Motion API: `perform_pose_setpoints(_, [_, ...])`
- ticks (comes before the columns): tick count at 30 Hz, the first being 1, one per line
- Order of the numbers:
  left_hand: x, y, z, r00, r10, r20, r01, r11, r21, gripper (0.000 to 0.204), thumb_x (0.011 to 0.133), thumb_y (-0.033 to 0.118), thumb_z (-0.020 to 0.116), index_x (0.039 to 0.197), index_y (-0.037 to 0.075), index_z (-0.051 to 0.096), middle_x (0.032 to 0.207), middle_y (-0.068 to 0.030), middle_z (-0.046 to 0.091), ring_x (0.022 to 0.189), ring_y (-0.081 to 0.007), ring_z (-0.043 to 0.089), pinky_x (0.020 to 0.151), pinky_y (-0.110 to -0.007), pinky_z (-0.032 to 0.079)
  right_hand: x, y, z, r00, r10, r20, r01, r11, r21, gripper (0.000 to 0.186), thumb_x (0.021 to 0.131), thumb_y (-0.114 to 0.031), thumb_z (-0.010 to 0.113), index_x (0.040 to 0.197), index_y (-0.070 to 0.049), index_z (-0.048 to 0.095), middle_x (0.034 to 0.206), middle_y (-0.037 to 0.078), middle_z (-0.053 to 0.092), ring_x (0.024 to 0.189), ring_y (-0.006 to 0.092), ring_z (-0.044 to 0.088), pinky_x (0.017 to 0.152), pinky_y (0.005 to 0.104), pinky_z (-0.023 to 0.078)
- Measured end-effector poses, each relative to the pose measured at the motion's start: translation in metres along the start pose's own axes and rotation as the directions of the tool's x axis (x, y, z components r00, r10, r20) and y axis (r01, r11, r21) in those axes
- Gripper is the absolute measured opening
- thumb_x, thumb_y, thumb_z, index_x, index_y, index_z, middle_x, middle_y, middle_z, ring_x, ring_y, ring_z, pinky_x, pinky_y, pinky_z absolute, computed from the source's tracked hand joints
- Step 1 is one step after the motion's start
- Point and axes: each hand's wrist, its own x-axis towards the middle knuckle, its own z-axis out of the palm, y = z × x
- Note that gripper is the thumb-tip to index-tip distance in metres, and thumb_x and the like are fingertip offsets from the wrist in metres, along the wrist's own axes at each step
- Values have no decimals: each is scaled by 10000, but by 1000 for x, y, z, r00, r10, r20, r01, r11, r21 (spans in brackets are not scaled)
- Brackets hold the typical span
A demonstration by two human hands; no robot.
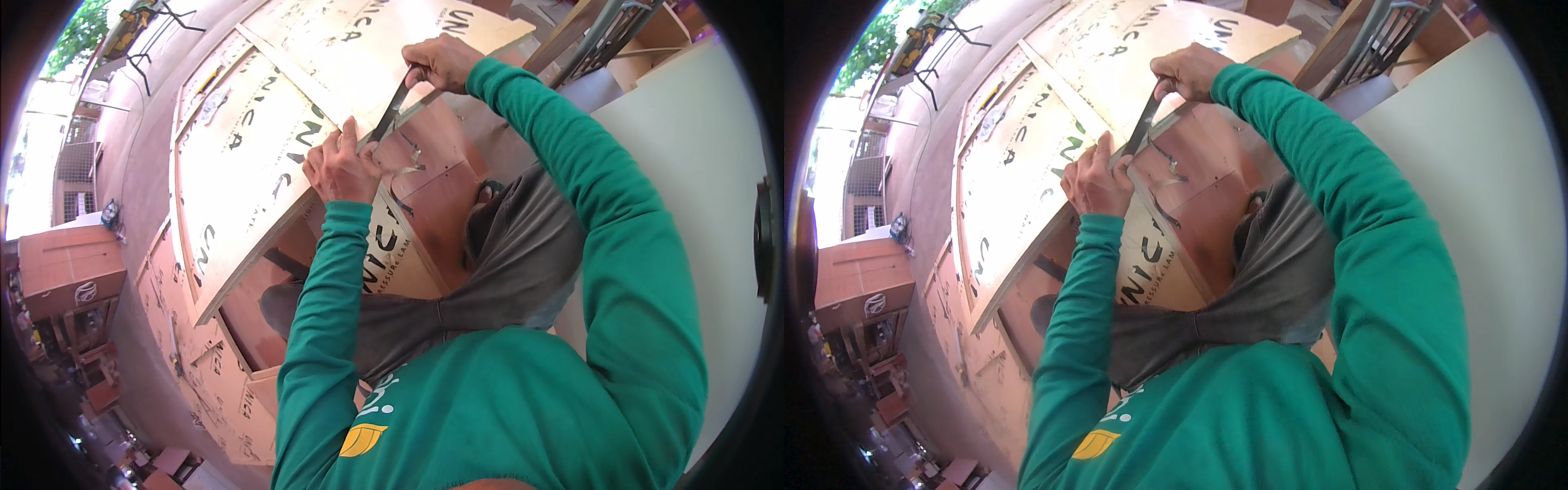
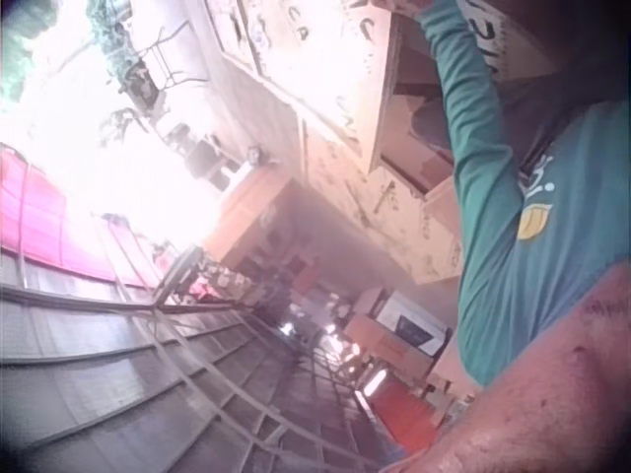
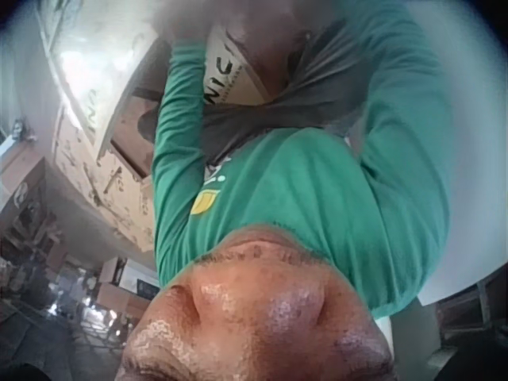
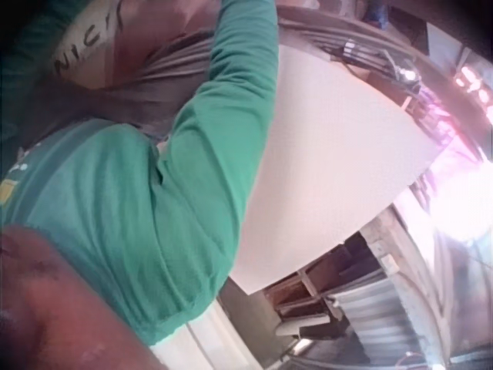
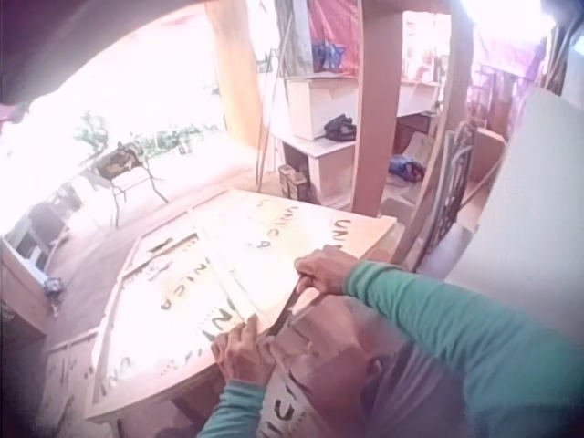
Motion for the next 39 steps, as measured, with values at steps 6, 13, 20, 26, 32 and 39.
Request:
perform_pose_setpoints(6, [0, -1, 4, 999, 38, -5, -38, 999, 10, 531, 925, 257, 842, 1448, 217, 759, 1284, -71, 795, 1166, -348, 686, 1097, -490, 481, -3, 19, 9, 1000, -28, 6, 29, 999, -33, 292, 1018, -246, 797, 975, -62, 575, 981, 83, 828, 902, 363, 765, 756, 455, 568])
perform_pose_setpoints(13, [6, 0, -1, 994, -26, 104, 25, 1000, 16, 612, 938, 347, 871, 1510, 226, 687, 1483, -120, 682, 1296, -384, 630, 1157, -561, 431, 0, 16, -2, 1000, -16, 17, 17, 996, -86, 303, 1028, -320, 787, 961, -57, 651, 916, 135, 791, 894, 393, 740, 779, 503, 562])
perform_pose_setpoints(20, [26, 17, -1, 973, 114, 202, -131, 989, 72, 784, 996, 348, 811, 1691, 194, 484, 1771, -157, 418, 1614, -462, 386, 1256, -858, 149, 8, 0, -32, 1000, 3, -13, -5, 995, -102, 380, 980, -391, 823, 920, -56, 654, 831, 111, 773, 849, 387, 714, 755, 509, 544])
perform_pose_setpoints(26, [39, 10, 3, 926, 122, 357, -98, 991, -87, 691, 1040, 324, 716, 1664, 113, 506, 1739, -120, 485, 1615, -440, 401, 1276, -771, 276, 21, -3, -34, 993, -102, -57, 89, 977, -195, 346, 957, -376, 845, 951, -74, 676, 863, 147, 764, 917, 409, 743, 794, 506, 555])
perform_pose_setpoints(32, [37, 15, 6, 934, 139, 329, -129, 990, -51, 594, 1043, 339, 719, 1565, 85, 596, 1646, -125, 591, 1550, -458, 474, 1261, -688, 347, 22, 2, -28, 993, -98, -69, 84, 979, -185, 324, 944, -322, 862, 947, -74, 654, 862, 106, 774, 912, 379, 747, 797, 503, 552])
perform_pose_setpoints(39, [34, 16, 9, 959, 165, 229, -167, 986, -13, 506, 1036, 321, 712, 1476, 82, 642, 1536, -112, 667, 1500, -436, 528, 1240, -712, 349, 27, -9, -32, 963, -254, -91, 221, 936, -274, 267, 957, -254, 837, 912, -95, 628, 912, 41, 818, 902, 324, 757, 797, 479, 559])
